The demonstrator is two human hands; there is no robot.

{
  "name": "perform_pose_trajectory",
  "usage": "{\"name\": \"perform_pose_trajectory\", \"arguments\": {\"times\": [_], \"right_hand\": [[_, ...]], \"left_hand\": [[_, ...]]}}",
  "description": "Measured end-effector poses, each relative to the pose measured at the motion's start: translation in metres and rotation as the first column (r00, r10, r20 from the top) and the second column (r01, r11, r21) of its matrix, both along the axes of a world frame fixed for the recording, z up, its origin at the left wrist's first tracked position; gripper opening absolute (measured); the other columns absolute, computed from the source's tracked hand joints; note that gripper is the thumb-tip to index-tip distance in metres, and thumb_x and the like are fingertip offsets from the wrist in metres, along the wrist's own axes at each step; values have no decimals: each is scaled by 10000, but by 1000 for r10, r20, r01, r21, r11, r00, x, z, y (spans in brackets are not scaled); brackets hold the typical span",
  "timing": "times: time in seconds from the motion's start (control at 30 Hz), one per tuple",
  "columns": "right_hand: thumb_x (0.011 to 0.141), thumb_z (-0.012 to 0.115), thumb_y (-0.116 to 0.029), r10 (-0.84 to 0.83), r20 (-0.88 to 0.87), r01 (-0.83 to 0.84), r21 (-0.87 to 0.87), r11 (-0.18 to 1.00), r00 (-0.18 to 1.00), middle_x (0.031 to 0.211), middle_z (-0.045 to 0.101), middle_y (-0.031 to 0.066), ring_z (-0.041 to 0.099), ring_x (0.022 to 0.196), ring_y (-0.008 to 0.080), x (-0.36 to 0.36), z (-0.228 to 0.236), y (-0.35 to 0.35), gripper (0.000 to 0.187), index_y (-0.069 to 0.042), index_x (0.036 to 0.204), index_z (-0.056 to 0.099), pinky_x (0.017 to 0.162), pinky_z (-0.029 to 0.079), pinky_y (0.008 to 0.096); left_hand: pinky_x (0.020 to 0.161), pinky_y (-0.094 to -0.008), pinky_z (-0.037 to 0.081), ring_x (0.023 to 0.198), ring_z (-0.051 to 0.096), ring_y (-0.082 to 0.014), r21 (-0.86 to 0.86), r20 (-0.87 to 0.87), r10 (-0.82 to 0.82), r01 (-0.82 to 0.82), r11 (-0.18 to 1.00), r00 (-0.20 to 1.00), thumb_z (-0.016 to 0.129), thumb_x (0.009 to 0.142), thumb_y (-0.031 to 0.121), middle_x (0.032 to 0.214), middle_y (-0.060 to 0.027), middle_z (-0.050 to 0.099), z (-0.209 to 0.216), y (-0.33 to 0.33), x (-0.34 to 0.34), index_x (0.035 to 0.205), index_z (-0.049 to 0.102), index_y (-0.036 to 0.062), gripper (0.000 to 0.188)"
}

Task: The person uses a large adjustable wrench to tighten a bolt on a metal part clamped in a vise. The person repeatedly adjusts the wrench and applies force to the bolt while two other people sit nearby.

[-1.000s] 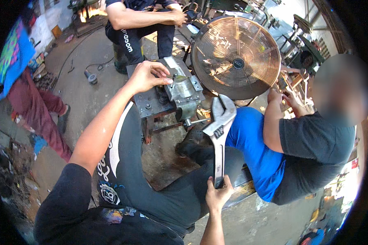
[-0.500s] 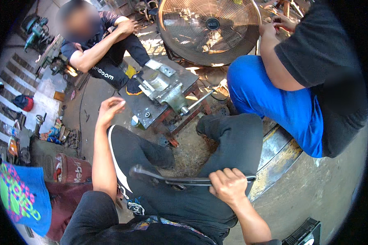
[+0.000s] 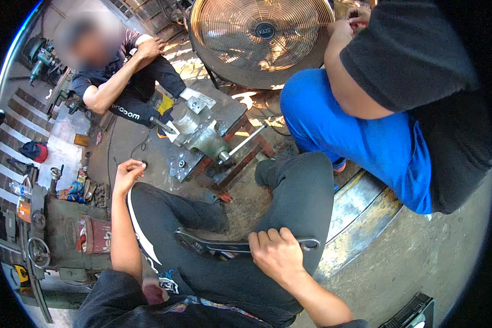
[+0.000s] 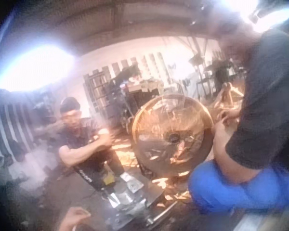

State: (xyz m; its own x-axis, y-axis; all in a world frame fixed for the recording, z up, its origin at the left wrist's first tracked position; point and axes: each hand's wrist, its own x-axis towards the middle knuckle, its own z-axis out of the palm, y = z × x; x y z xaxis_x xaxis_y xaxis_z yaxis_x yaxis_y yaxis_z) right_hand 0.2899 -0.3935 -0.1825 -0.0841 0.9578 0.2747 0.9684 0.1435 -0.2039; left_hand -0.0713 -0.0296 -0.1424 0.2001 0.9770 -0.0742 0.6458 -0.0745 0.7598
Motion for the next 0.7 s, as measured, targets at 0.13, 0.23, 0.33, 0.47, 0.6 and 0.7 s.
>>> {"name": "perform_pose_trajectory", "arguments": {"times": [0.13, 0.23, 0.33, 0.47, 0.6, 0.7], "right_hand": [[547, 813, -259, -54, -46, 51, -59, 997, 997, 687, 572, 6, 609, 697, 193, -2, 3, 0, 338, -143, 750, 570, 680, 430, 362], [735, 694, -208, -58, -2, 58, -54, 997, 998, 680, 599, 3, 626, 680, 174, -5, 5, 0, 125, -143, 749, 588, 638, 435, 355], [780, 649, -198, -71, 114, 78, -51, 996, 991, 698, 614, -11, 645, 697, 171, -12, 5, 6, 72, -170, 753, 588, 665, 460, 357], [823, 610, -186, -38, 236, 58, -80, 995, 971, 707, 616, -4, 649, 698, 165, -19, 5, 16, 67, -145, 778, 584, 662, 446, 325], [831, 612, -184, 14, 268, 22, -131, 991, 963, 706, 616, 4, 651, 705, 169, -26, 4, 25, 71, -132, 789, 591, 674, 440, 320], [859, 613, -183, 39, 269, 14, -193, 981, 962, 736, 657, 29, 667, 730, 172, -31, 2, 31, 88, -107, 814, 615, 692, 443, 305]], "left_hand": [[599, -258, 463, 656, 663, -111, -20, -31, -101, 100, 995, 994, 825, 870, 210, 762, -32, 727, -3, 2, 17, 959, 750, 43, 203], [608, -285, 475, 642, 649, -120, 19, -115, -183, 187, 982, 976, 835, 850, 239, 747, -44, 721, -5, 3, 28, 936, 748, 33, 239], [614, -325, 488, 619, 636, -149, 153, -269, -275, 322, 934, 923, 870, 778, 267, 719, -79, 703, -8, 6, 37, 901, 749, 29, 293], [615, -360, 493, 621, 640, -200, 180, -322, -225, 293, 939, 919, 886, 713, 245, 678, -122, 672, -8, 1, 44, 870, 747, 29, 302], [600, -359, 485, 615, 648, -208, 249, -269, -224, 293, 923, 937, 878, 717, 221, 649, -114, 649, -4, -6, 36, 852, 742, 27, 272], [569, -329, 467, 574, 618, -170, 221, -176, -230, 266, 938, 957, 854, 723, 147, 635, -98, 641, -3, -6, 24, 829, 727, 9, 215]]}}
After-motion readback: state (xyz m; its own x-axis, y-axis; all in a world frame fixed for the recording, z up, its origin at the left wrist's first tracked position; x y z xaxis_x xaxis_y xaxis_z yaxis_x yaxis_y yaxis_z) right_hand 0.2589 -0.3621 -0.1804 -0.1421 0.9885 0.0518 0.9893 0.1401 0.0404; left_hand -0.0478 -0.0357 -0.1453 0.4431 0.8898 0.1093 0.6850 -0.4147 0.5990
